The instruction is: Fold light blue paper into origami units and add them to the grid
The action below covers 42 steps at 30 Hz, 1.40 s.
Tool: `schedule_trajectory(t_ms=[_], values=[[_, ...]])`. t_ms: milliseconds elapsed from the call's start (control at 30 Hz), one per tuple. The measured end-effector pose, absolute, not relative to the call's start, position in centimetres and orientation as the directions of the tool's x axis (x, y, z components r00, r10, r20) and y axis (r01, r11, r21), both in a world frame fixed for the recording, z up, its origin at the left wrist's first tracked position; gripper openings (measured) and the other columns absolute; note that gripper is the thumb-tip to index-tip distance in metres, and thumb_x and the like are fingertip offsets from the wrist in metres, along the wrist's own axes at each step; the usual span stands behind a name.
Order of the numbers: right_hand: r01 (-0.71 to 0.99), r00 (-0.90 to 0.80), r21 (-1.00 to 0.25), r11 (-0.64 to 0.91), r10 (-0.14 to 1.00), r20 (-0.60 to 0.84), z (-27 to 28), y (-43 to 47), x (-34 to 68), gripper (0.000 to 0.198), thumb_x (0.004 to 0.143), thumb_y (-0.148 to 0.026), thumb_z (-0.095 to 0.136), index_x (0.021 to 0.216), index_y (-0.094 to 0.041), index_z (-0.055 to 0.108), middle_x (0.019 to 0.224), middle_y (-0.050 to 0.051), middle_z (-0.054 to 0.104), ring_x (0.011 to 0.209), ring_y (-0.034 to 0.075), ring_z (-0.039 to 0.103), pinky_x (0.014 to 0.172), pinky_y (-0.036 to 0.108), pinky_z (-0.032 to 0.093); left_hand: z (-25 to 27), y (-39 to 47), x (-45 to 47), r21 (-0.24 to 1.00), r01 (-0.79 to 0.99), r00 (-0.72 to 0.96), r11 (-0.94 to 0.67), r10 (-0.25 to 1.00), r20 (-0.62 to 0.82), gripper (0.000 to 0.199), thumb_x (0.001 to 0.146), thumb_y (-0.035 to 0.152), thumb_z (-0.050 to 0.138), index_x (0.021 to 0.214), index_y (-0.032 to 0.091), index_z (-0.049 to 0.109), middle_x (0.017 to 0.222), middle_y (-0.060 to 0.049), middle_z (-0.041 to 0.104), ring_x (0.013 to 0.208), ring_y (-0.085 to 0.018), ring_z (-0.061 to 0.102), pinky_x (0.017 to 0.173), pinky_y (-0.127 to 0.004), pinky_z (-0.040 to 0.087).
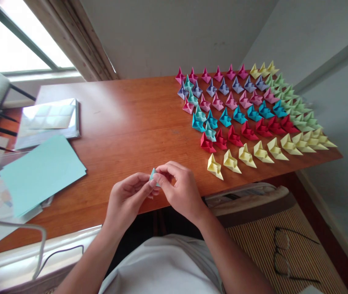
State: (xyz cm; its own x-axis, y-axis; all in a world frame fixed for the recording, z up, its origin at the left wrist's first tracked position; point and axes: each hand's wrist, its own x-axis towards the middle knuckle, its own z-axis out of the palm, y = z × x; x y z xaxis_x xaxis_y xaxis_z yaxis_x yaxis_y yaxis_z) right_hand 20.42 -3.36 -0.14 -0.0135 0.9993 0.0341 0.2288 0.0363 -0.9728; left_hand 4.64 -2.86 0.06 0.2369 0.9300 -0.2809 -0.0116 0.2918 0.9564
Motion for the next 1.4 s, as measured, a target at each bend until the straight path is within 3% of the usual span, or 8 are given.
schedule_trajectory(t_ms=[133, 300, 800, 933, 1100, 1267, 1400], values=[[0.141, 0.024, -0.990, -0.031, 0.999, -0.028, -0.6, -3.5, 20.0, 0.011, 0.092, -0.027, 0.063, 0.086, -0.019, 0.067, 0.083, 0.003, 0.065, 0.078, 0.016, 0.062, 0.069, 0.027, 0.049, -0.1, -2.8, 4.7, 0.955, -0.010, 0.240, 0.297, 0.928, -0.286, 0.021, 0.084, 0.035, 0.074, 0.082, 0.014, 0.072, 0.068, -0.001, 0.071, 0.061, -0.012, 0.067, 0.059, -0.017, 0.054], [-0.013, -0.050, -0.990, -0.139, 0.989, -0.138, -0.8, -3.3, 20.3, 0.012, 0.091, -0.030, 0.065, 0.087, -0.019, 0.064, 0.082, 0.001, 0.065, 0.077, 0.015, 0.062, 0.068, 0.026, 0.050, -0.1, -2.7, 4.6, 0.949, -0.029, 0.255, 0.314, 0.920, -0.297, 0.021, 0.084, 0.034, 0.075, 0.081, 0.014, 0.072, 0.069, -0.001, 0.072, 0.061, -0.011, 0.067, 0.058, -0.017, 0.053], [-0.047, -0.056, -0.991, -0.126, 0.991, -0.123, -0.6, -2.9, 20.2, 0.012, 0.089, -0.023, 0.063, 0.079, -0.017, 0.063, 0.072, -0.002, 0.061, 0.067, 0.011, 0.056, 0.061, 0.023, 0.045, 0.0, -2.7, 4.5, 0.924, -0.055, 0.314, 0.378, 0.885, -0.343, 0.022, 0.084, 0.035, 0.076, 0.081, 0.013, 0.072, 0.069, -0.003, 0.072, 0.061, -0.011, 0.066, 0.058, -0.018, 0.053], [-0.028, -0.130, -0.991, -0.133, 0.983, -0.128, -0.3, -2.8, 20.6, 0.013, 0.092, -0.026, 0.061, 0.082, -0.018, 0.061, 0.075, -0.002, 0.060, 0.069, 0.012, 0.057, 0.063, 0.024, 0.046, 0.0, -2.7, 4.3, 0.930, -0.033, 0.322, 0.366, 0.885, -0.336, 0.023, 0.084, 0.036, 0.075, 0.081, 0.013, 0.071, 0.070, -0.003, 0.072, 0.062, -0.011, 0.066, 0.058, -0.018, 0.053], [0.088, -0.097, -0.993, -0.073, 0.992, -0.082, -0.3, -2.7, 21.0, 0.016, 0.093, -0.028, 0.062, 0.081, -0.018, 0.064, 0.076, 0.000, 0.063, 0.072, 0.013, 0.058, 0.065, 0.025, 0.046, -0.2, -2.7, 4.4, 0.944, -0.007, 0.337, 0.330, 0.889, -0.309, 0.022, 0.086, 0.035, 0.073, 0.081, 0.014, 0.070, 0.071, -0.003, 0.072, 0.064, -0.012, 0.066, 0.060, -0.018, 0.053], [0.107, -0.124, -0.992, -0.071, 0.989, -0.084, 0.0, -2.9, 21.0, 0.020, 0.097, -0.034, 0.058, 0.086, -0.019, 0.065, 0.083, 0.001, 0.065, 0.077, 0.014, 0.062, 0.068, 0.025, 0.048, 0.0, -2.5, 4.3, 0.957, -0.006, 0.272, 0.290, 0.921, -0.278, 0.023, 0.084, 0.036, 0.075, 0.083, 0.014, 0.070, 0.072, -0.002, 0.071, 0.063, -0.011, 0.065, 0.059, -0.018, 0.052], [0.232, -0.108, -0.971, -0.056, 0.991, -0.083, 0.1, -3.3, 20.7, 0.015, 0.095, -0.034, 0.061, 0.090, -0.020, 0.063, 0.083, 0.000, 0.067, 0.075, 0.014, 0.062, 0.066, 0.025, 0.047, 0.3, -2.4, 4.2, 0.958, -0.012, 0.214, 0.286, 0.937, -0.277, 0.025, 0.081, 0.037, 0.078, 0.082, 0.013, 0.069, 0.071, -0.001, 0.069, 0.063, -0.011, 0.064, 0.059, -0.018, 0.051]])
